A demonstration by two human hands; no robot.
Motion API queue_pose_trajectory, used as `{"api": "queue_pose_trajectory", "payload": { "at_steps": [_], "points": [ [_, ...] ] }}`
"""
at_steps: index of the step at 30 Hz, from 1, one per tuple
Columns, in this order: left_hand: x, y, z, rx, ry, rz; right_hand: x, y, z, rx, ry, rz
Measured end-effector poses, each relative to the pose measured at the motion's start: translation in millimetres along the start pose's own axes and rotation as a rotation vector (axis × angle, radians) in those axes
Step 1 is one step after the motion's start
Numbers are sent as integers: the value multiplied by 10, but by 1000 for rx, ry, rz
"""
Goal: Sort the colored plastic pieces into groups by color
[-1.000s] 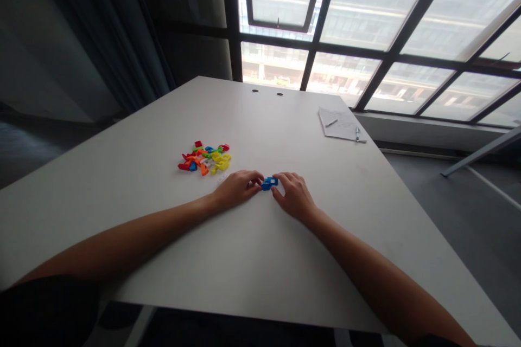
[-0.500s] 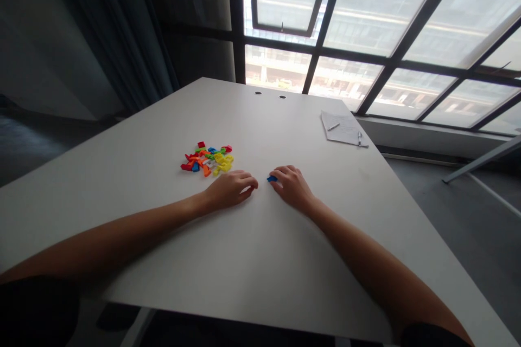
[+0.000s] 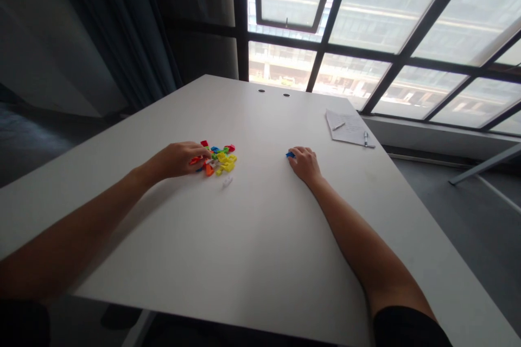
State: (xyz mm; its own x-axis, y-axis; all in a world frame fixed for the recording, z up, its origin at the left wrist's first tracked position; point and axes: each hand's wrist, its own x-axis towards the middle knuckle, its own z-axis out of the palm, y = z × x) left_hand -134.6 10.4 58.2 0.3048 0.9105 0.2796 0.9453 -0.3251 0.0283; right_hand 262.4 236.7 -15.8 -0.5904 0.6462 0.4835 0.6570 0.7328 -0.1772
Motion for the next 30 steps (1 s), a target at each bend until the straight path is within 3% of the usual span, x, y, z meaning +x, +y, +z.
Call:
{"api": "queue_pose_trajectory", "payload": {
  "at_steps": [4,7,15,18,20,23,25,30],
  "points": [
    [-98,-211,-60,-107,-168,-87,-85,-22,-12,2,79,-62],
    [-105,-265,-11,-169,-181,-107,-144,-66,-49,14,97,-103],
    [32,65,320,-329,49,-31,-177,-261,-96,57,116,-184],
    [106,86,404,-258,179,-126,-180,-372,-119,76,115,-229],
    [138,-16,446,-148,229,-282,-182,-439,-130,89,106,-250],
    [144,-236,536,-55,99,-523,-184,-515,-134,109,94,-271],
    [148,-335,612,-85,-18,-580,-185,-547,-131,121,90,-287],
    [271,-232,718,-257,-33,-385,-184,-573,-130,133,39,-266]
  ]
}}
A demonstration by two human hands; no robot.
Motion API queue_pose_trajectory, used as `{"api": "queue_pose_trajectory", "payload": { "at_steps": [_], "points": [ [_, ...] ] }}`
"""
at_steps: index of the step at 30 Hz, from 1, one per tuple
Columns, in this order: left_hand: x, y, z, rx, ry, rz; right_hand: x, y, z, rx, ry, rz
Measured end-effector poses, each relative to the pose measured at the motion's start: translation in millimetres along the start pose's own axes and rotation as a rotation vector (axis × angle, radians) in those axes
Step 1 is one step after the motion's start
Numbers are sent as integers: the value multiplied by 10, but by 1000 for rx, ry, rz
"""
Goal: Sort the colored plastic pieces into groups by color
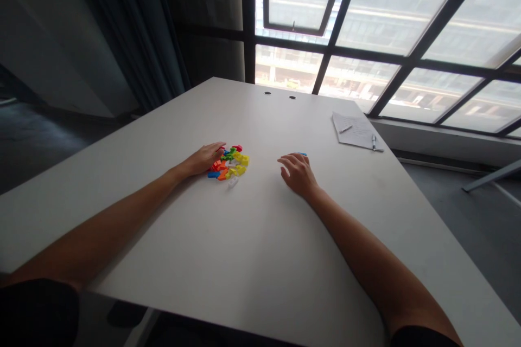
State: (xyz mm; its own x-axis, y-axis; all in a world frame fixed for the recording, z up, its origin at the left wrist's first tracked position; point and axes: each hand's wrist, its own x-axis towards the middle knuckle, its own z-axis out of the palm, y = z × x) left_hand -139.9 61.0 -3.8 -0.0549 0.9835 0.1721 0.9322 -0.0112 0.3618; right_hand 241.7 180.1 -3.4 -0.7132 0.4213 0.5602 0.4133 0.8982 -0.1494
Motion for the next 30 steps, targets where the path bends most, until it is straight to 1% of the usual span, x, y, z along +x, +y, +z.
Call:
{"api": "queue_pose_trajectory", "payload": {
  "at_steps": [5,8,11,13,15,17,19,20,21,23,25,26,28,30],
  "points": [
    [-19,331,38,-88,-83,95,9,-16,-9,12,-39,38],
    [-63,423,22,-220,-87,185,17,-43,-13,32,-55,27],
    [-59,425,-5,-294,-47,148,20,-85,10,71,-77,4],
    [-16,414,-8,-273,-37,105,23,-118,47,89,-99,-2],
    [45,421,10,-205,-61,77,30,-153,92,82,-139,4],
    [95,448,38,-150,-113,55,41,-180,124,69,-197,-1],
    [108,477,52,-188,-168,53,50,-196,126,82,-244,-26],
    [95,487,45,-243,-168,56,52,-200,115,98,-256,-42],
    [70,491,25,-307,-147,57,51,-202,99,116,-261,-57],
    [-14,486,-55,-386,-50,48,48,-207,59,147,-251,-84],
    [-127,475,-179,-334,44,71,56,-228,32,158,-213,-97],
    [-190,471,-249,-274,60,106,70,-249,27,158,-185,-92],
    [-318,475,-387,-160,30,201,129,-322,43,155,-129,-73],
    [-436,488,-496,-111,-48,265,238,-439,87,162,-105,-74]
  ]
}}
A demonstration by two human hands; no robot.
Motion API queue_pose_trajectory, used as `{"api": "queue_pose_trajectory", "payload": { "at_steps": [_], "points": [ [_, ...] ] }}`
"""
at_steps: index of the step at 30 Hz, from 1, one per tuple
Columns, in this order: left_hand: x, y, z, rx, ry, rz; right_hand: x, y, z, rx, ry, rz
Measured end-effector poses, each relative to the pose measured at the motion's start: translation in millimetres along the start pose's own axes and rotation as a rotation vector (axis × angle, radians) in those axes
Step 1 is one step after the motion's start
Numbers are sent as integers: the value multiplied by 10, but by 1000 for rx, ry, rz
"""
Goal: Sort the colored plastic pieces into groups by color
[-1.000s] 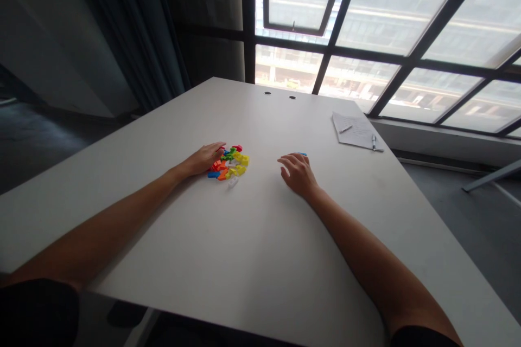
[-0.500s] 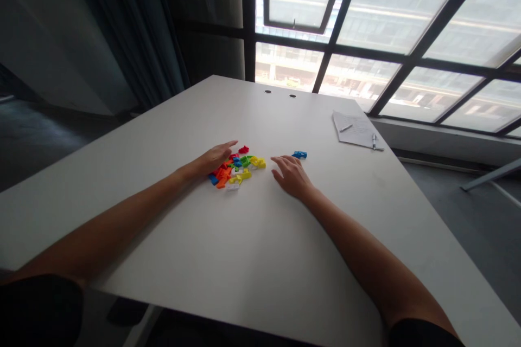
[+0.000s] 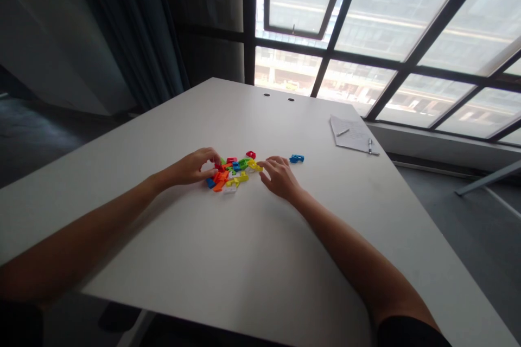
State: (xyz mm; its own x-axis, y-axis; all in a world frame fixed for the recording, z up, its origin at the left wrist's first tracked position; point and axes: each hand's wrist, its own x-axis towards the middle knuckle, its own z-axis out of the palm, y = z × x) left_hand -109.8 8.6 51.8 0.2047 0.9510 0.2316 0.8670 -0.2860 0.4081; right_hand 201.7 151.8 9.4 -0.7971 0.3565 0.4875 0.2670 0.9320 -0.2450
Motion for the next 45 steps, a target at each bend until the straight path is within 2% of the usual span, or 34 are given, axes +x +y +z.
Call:
{"api": "queue_pose_trajectory", "payload": {
  "at_steps": [4,9,12,17,21,26,31,38,41,45],
  "points": [
    [-153,57,-78,-3,-122,53,363,-247,150,42,-52,-29],
    [-201,27,-85,-32,-188,117,737,-394,326,38,-203,86],
    [-205,12,-94,-65,-221,134,819,-395,379,15,-236,116],
    [-215,-17,-99,-93,-199,159,898,-411,376,26,-281,142],
    [-212,7,-142,-90,-157,118,922,-419,293,107,-212,160],
    [-157,137,-162,-96,-72,87,699,-259,61,128,-57,141],
    [4,379,-14,-46,-21,152,211,104,-165,102,71,180],
    [405,890,391,50,-83,263,-430,687,-246,-10,193,364],
    [670,1037,604,20,-113,251,-550,856,-244,-49,228,421],
    [1044,1144,867,19,-165,189,-601,962,-229,-49,246,446]
  ]
}}
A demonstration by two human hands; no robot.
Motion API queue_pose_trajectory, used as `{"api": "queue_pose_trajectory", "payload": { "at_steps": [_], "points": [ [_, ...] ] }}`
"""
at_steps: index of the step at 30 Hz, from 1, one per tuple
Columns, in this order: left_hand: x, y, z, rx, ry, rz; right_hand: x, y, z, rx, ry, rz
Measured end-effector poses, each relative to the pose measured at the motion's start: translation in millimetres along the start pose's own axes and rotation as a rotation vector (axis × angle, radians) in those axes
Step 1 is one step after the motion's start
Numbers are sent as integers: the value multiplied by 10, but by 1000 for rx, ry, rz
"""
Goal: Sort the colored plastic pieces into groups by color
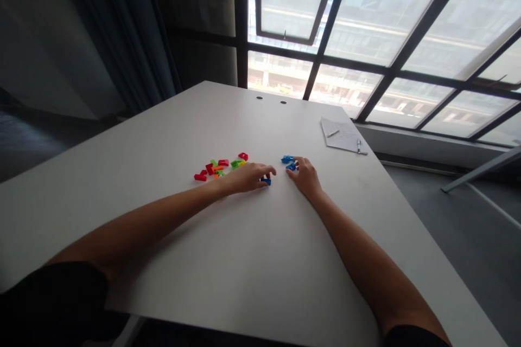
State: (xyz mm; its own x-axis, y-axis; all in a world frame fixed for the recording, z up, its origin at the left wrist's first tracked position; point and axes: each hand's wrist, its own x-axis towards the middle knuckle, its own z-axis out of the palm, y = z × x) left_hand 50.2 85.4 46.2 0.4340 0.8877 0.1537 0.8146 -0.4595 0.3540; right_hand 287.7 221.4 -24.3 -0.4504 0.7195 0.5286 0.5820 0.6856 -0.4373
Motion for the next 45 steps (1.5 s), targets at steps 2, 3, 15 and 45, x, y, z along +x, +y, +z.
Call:
{"api": "queue_pose_trajectory", "payload": {
  "at_steps": [2,3,15,45],
  "points": [
    [182,-1,81,9,4,-28,-8,19,7,6,1,-3],
    [263,-6,117,8,12,-43,-13,25,10,6,-1,-7],
    [804,-214,404,-107,222,-221,-36,81,61,-86,9,39],
    [-535,272,146,69,111,65,194,353,-131,-239,-232,-119]
  ]
}}
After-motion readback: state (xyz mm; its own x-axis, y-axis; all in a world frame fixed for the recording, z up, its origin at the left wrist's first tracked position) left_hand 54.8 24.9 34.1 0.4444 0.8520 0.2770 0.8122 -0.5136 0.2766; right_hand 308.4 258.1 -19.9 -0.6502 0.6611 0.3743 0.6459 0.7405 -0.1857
